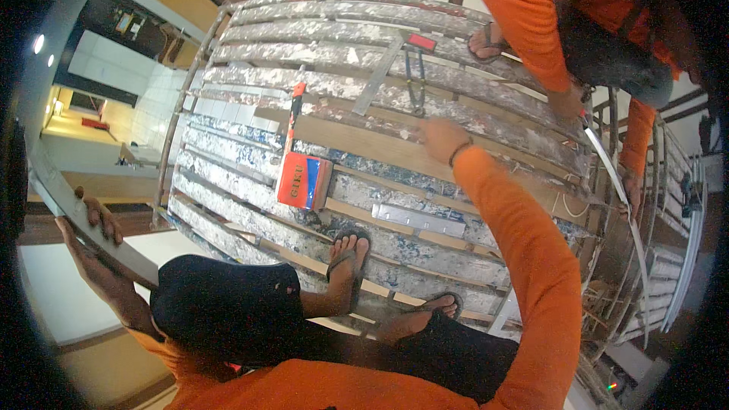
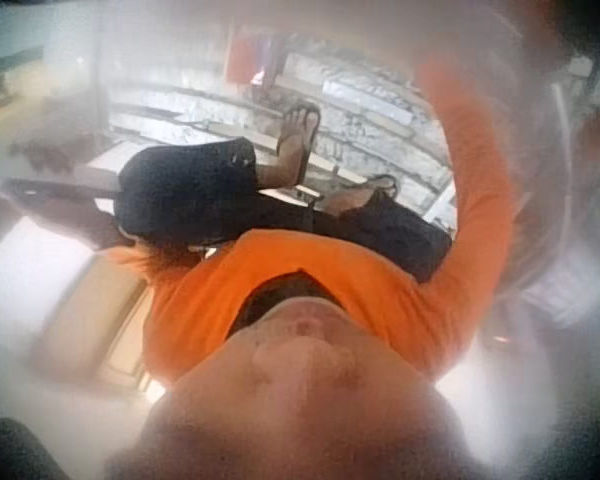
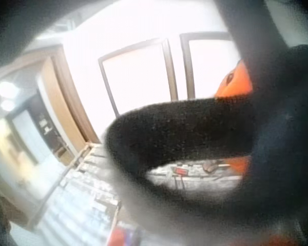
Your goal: The person uses tin snips to cut a long metal strip into shorter segments while standing on scaffolding. They repeatedly position the strip, cut it, and then use a hammer to tap the cut edges, likely to flatten or align them.
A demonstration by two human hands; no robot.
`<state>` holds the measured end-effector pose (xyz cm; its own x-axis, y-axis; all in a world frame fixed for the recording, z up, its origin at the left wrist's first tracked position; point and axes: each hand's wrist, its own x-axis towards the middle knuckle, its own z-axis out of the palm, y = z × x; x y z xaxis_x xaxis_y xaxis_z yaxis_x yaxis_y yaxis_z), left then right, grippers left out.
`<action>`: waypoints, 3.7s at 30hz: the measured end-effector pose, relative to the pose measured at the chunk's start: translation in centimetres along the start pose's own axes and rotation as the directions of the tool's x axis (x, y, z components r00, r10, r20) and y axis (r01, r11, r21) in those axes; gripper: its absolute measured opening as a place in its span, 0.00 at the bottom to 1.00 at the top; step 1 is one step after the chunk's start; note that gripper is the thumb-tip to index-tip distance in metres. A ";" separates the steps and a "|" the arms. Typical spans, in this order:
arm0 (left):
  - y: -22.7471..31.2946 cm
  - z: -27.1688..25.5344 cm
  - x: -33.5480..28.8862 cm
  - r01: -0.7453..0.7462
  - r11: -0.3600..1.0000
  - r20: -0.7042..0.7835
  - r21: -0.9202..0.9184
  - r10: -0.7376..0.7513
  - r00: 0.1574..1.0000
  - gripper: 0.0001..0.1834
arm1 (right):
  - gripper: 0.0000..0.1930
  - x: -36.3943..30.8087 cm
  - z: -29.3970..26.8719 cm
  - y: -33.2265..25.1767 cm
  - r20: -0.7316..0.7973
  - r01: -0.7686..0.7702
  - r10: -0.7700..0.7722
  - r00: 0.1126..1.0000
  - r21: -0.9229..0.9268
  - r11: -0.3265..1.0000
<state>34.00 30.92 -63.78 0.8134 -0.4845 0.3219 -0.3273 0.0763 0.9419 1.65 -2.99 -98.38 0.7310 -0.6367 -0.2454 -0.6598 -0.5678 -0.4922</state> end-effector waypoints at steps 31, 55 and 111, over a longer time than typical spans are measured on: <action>-0.9 0.6 -2.3 0.103 0.811 0.260 0.576 -0.301 0.917 0.12 | 0.12 8.6 -4.9 6.3 -0.391 0.373 -0.712 0.583 -0.649 0.663; 1.8 23.6 -8.1 0.085 0.993 0.877 0.078 -0.109 0.468 0.16 | 0.29 -17.3 -10.6 -16.3 -0.326 0.320 -0.066 0.943 0.943 -0.096; -1.7 23.0 -3.3 -0.629 0.774 0.889 -0.073 0.337 0.312 0.21 | 0.22 -25.9 -14.5 -14.7 -0.022 0.115 -0.235 0.972 0.912 0.393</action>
<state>20.80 12.30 -68.68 -0.2839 -0.8996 0.3317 -0.7297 0.4272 0.5339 -10.11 14.24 -72.68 0.8616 -0.4967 -0.1046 -0.0158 0.1797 -0.9836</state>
